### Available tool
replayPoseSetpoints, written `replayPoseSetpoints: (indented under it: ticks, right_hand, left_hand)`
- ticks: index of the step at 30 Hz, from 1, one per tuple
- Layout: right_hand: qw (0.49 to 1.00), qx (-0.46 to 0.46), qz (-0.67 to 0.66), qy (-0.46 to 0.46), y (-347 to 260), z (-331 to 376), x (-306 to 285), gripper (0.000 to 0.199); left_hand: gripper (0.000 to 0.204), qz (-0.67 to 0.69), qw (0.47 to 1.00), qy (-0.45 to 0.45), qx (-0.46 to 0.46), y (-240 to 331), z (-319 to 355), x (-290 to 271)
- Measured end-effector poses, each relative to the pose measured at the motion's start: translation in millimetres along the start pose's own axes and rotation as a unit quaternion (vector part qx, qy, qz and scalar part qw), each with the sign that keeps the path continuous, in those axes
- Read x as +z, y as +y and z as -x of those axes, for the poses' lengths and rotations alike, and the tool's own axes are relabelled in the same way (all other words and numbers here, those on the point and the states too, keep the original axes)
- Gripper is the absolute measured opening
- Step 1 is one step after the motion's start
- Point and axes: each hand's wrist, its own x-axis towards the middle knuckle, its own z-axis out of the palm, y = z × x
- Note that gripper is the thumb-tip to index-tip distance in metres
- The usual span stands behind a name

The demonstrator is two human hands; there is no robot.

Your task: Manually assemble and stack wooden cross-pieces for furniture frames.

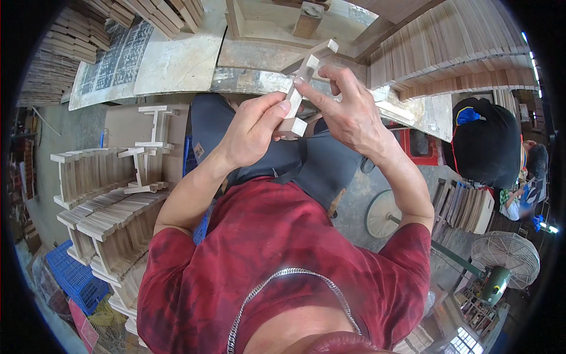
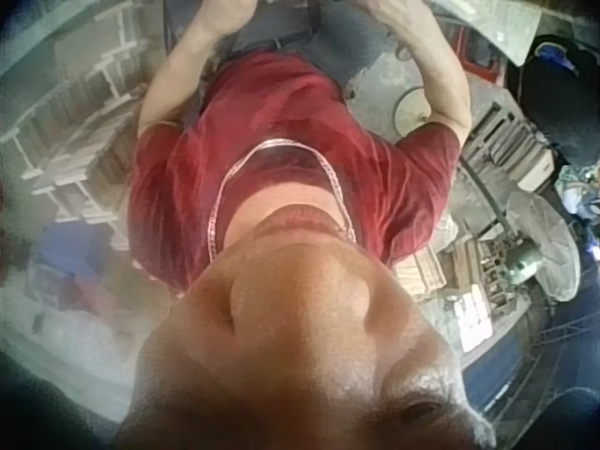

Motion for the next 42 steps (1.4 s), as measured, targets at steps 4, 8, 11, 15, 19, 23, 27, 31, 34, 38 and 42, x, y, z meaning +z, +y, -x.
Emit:
replayPoseSetpoints:
  ticks: [4, 8, 11, 15, 19, 23, 27, 31, 34, 38, 42]
  right_hand:
    - [0.998, -0.02, -0.053, -0.028, -2, 7, -2, 0.059]
    - [0.906, 0.113, -0.405, 0.053, 6, 7, 3, 0.061]
    - [0.819, 0.167, -0.548, 0.045, 7, 9, 9, 0.062]
    - [0.837, 0.166, -0.52, 0.024, 3, 4, 14, 0.063]
    - [0.929, 0.127, -0.347, 0.022, -9, -2, 21, 0.065]
    - [0.947, 0.135, -0.291, 0.025, -16, -1, 28, 0.064]
    - [0.947, 0.135, -0.291, 0.027, -20, 4, 27, 0.063]
    - [0.914, 0.15, -0.376, 0.028, -15, 17, 15, 0.063]
    - [0.782, 0.204, -0.579, 0.109, -1, 27, 9, 0.061]
    - [0.662, 0.284, -0.666, 0.195, 10, 48, 18, 0.052]
    - [0.768, 0.325, -0.542, 0.104, 26, 42, 20, 0.052]
  left_hand:
    - [0.035, 0.02, 0.999, 0.029, 0.0, -4, -3, -4]
    - [0.035, 0.089, 0.995, -0.003, -0.038, 4, -3, -5]
    - [0.035, 0.118, 0.992, -0.008, -0.045, 1, -4, -5]
    - [0.039, 0.104, 0.994, -0.003, -0.029, 2, -5, 1]
    - [0.038, 0.075, 0.997, 0.004, -0.031, -1, -2, 3]
    - [0.034, 0.055, 0.998, 0.02, -0.021, -5, -1, 3]
    - [0.033, 0.066, 0.997, 0.025, -0.012, -10, -1, 5]
    - [0.034, 0.067, 0.998, 0.022, 0.002, -8, -3, 2]
    - [0.038, 0.089, 0.996, -0.001, -0.024, -4, -3, 0]
    - [0.042, 0.149, 0.988, -0.034, -0.029, -9, -9, -9]
    - [0.048, 0.259, 0.96, -0.09, -0.053, -19, -4, -24]
